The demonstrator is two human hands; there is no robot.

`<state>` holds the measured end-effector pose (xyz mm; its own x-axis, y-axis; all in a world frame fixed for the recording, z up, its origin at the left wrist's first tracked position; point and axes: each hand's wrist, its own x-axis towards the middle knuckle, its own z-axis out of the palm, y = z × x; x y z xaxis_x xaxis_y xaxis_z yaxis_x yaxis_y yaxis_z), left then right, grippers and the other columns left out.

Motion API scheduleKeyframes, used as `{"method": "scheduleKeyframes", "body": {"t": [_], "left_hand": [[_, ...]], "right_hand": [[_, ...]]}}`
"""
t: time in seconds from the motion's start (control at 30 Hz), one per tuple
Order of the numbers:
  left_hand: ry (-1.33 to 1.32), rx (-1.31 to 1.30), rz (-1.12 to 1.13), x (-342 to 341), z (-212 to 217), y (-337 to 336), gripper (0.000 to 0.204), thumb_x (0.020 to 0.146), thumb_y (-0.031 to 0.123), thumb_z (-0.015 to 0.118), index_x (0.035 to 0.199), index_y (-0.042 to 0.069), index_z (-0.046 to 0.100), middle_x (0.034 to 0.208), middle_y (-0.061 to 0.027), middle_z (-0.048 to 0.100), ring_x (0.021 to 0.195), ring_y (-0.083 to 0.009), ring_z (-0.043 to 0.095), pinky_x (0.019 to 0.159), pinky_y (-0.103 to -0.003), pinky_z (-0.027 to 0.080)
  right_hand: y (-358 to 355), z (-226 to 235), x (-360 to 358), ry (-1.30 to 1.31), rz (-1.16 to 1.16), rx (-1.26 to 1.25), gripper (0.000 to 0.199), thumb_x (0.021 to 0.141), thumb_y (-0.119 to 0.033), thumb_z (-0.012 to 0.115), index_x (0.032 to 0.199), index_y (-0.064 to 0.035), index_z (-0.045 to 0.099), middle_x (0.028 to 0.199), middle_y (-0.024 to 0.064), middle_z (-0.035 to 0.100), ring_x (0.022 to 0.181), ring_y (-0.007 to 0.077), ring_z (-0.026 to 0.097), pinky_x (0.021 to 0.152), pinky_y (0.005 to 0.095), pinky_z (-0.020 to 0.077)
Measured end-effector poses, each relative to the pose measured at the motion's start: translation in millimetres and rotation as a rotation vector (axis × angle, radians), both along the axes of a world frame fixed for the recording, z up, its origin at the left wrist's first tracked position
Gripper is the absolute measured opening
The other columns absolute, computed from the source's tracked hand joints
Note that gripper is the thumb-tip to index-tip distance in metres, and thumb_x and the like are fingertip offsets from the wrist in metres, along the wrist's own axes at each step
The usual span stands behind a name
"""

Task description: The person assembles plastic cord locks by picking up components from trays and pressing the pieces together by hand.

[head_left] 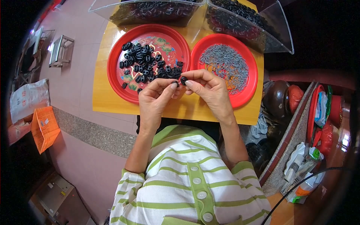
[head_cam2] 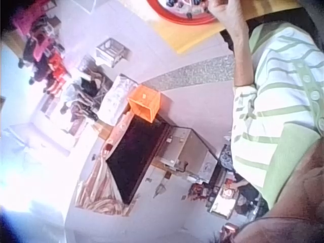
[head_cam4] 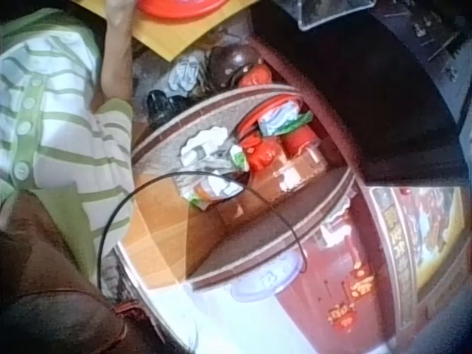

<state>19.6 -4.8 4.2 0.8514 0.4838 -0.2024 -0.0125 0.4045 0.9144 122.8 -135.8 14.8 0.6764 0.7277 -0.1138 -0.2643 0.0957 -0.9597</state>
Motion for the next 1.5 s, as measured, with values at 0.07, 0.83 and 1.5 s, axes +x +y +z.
{"method": "scheduleKeyframes", "body": {"t": [0.07, 0.83, 1.5], "left_hand": [[0.011, 0.015, -0.004, 0.0, -0.6, -0.1, 0.011, 0.087, 0.004, 0.059, 0.096, -0.003, 0.062, 0.087, -0.0086, 0.067, 0.076, -0.0092, 0.062, 0.069, -0.021, 0.048], [-0.037, 0.021, -0.072, 6.3, -5.2, -4.3, 0.015, 0.086, 0.001, 0.059, 0.098, -0.006, 0.064, 0.084, -0.0070, 0.063, 0.073, -0.0111, 0.061, 0.066, -0.022, 0.050], [-0.079, -0.128, 0.134, 11.9, 7.8, -20.0, 0.014, 0.087, 0.007, 0.060, 0.097, -0.001, 0.065, 0.090, -0.0034, 0.061, 0.079, -0.0065, 0.056, 0.070, -0.019, 0.044]], "right_hand": [[-0.1, 0.0, 0.0, 0.017, 0.005, 0.014, 0.022, 0.088, -0.006, 0.058, 0.108, 0.0010, 0.060, 0.093, 0.0042, 0.064, 0.078, 0.0076, 0.058, 0.072, 0.0203, 0.0484], [0.3, -7.2, -16.1, -0.104, -0.135, 0.042, 0.011, 0.088, -0.001, 0.056, 0.098, 0.0027, 0.059, 0.086, 0.0046, 0.061, 0.075, 0.0089, 0.061, 0.068, 0.0211, 0.0504], [0.4, 11.1, -11.8, -0.665, -0.190, -0.224, 0.027, 0.070, -0.001, 0.072, 0.095, 0.0000, 0.061, 0.078, 0.0046, 0.054, 0.064, 0.0108, 0.055, 0.057, 0.0234, 0.0448]]}}
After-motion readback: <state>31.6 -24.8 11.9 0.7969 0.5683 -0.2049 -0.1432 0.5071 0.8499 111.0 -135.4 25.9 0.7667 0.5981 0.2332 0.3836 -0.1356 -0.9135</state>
